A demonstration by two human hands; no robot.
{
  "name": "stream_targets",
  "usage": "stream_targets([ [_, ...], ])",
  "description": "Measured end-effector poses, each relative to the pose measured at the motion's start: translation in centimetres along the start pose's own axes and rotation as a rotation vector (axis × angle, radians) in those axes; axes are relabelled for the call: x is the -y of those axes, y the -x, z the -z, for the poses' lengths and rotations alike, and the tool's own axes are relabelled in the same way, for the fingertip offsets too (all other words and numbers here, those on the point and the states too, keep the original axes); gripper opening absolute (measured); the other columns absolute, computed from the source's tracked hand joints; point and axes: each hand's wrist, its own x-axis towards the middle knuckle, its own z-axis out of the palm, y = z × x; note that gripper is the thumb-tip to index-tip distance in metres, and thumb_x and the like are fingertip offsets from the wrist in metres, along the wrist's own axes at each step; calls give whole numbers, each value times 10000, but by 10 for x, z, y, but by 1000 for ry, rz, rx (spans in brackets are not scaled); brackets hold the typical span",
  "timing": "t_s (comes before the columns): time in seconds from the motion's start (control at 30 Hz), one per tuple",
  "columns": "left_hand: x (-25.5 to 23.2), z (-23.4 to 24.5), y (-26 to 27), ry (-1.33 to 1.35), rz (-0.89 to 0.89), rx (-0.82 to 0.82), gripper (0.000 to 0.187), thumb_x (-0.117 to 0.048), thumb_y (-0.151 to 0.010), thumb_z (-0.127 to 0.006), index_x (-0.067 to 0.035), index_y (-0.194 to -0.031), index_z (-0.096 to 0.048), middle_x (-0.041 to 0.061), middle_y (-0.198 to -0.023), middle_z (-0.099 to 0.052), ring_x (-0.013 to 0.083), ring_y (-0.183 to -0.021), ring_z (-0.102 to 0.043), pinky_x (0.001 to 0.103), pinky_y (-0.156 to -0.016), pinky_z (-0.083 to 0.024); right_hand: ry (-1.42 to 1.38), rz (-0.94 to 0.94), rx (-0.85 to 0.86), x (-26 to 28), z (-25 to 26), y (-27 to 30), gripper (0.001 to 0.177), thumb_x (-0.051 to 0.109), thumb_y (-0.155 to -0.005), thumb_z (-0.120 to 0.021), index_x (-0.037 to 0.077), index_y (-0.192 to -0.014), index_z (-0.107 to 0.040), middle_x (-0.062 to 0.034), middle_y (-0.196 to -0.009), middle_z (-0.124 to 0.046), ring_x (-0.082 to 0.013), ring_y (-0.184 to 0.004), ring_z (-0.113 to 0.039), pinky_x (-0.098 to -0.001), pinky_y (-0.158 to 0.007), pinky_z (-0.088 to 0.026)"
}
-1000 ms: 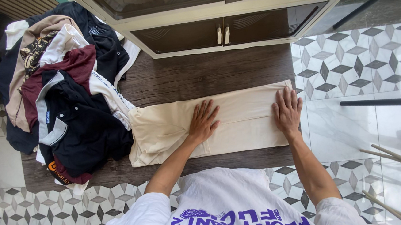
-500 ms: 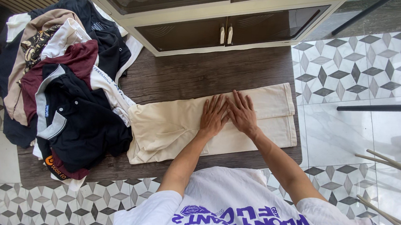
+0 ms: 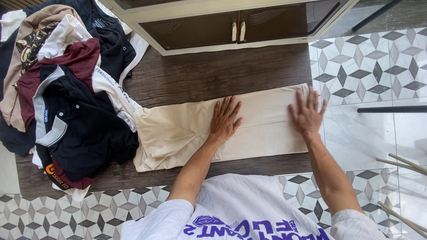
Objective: The person picks up a light-colored shirt from a pile of clothes, spreads it flat on a table, and folds the sides and bottom inward until it is a compact rectangle.
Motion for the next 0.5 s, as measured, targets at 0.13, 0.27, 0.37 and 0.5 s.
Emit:
stream_targets([
  [0.13, -1, -2, 0, 38, 7, 2, 671, -600, -1050, -242, -277, -1637, -209, 17, -1734, -69, 231, -1591, -19, 490, -1294, 5, -163, -268, -29, -16, -5, 11, 694, 593, -1084, -259, 214, -1665, -230, -126, -1736, -109, -282, -1621, -35, -568, -1274, 62],
  [0.27, -9, -7, 14, 59, 18, -102, 664, -531, -1077, -331, -209, -1649, -232, 92, -1730, -93, 305, -1594, -51, 532, -1283, -24, -195, -107, -266, 11, -10, 27, 656, 483, -1141, -318, 108, -1675, -250, -216, -1745, -156, -321, -1616, -75, -612, -1257, 34],
  [0.37, -23, -13, 44, 122, -106, -127, 672, -498, -1064, -422, -210, -1649, -261, 107, -1734, -125, 329, -1601, -91, 552, -1291, -55, -209, 159, -262, 63, -22, 49, 604, 387, -1132, -401, 107, -1657, -298, -212, -1735, -192, -337, -1616, -114, -603, -1280, -19],
  [0.5, -26, -19, 72, 126, -97, -127, 661, -487, -1057, -471, -238, -1640, -284, 105, -1728, -142, 321, -1598, -117, 550, -1285, -70, -225, 304, -105, 110, -24, 87, 605, 361, -1069, -454, 181, -1633, -329, -171, -1714, -197, -330, -1597, -156, -556, -1278, -48],
])
